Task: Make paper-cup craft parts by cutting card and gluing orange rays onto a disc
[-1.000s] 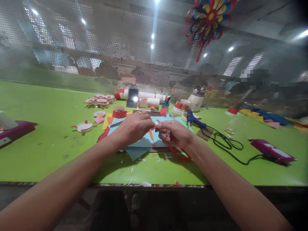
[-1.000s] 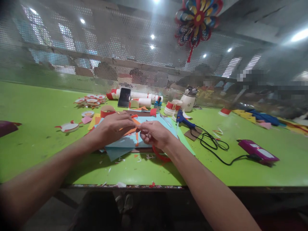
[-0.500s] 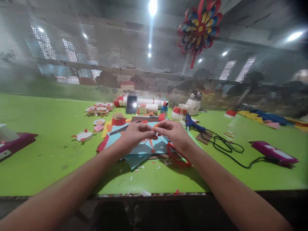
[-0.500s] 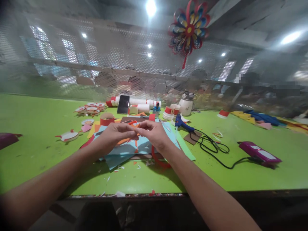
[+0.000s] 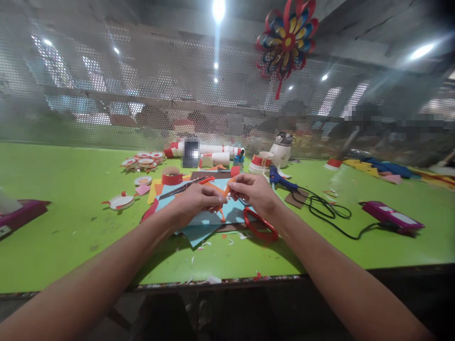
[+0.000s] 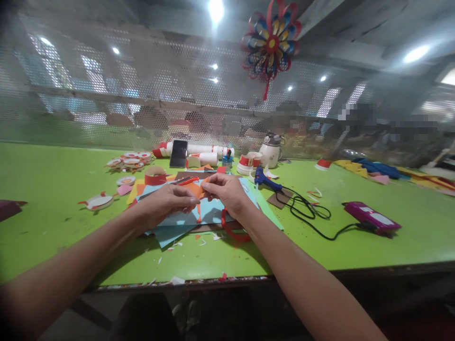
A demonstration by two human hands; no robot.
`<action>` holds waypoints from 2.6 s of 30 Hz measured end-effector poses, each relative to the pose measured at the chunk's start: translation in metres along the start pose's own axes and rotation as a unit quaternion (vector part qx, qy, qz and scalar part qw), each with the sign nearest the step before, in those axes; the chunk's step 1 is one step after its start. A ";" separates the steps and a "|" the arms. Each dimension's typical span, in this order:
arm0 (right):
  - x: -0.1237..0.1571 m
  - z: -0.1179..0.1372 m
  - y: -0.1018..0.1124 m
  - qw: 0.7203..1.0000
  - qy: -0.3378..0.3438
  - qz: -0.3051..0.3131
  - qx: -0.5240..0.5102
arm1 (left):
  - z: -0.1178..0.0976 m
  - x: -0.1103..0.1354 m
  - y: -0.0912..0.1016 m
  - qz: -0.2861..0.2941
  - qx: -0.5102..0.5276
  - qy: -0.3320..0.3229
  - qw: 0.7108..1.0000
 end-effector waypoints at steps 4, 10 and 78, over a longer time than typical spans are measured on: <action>-0.002 -0.001 0.004 1.000 -0.007 -0.002 -0.011 | 0.004 0.000 0.000 0.013 -0.005 0.019 1.000; -0.006 -0.005 0.011 0.999 -0.020 -0.005 -0.044 | 0.009 0.000 0.002 0.016 -0.022 0.050 0.998; 0.000 -0.016 -0.007 0.996 -0.061 0.036 -0.048 | -0.001 0.003 -0.002 0.028 0.005 -0.001 1.000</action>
Point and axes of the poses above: each hand's wrist, its own x-axis away from the middle knuckle, its own y-axis out of the back of the hand, z = x × y, the point moved 7 cm from there along -x, towards the middle knuckle
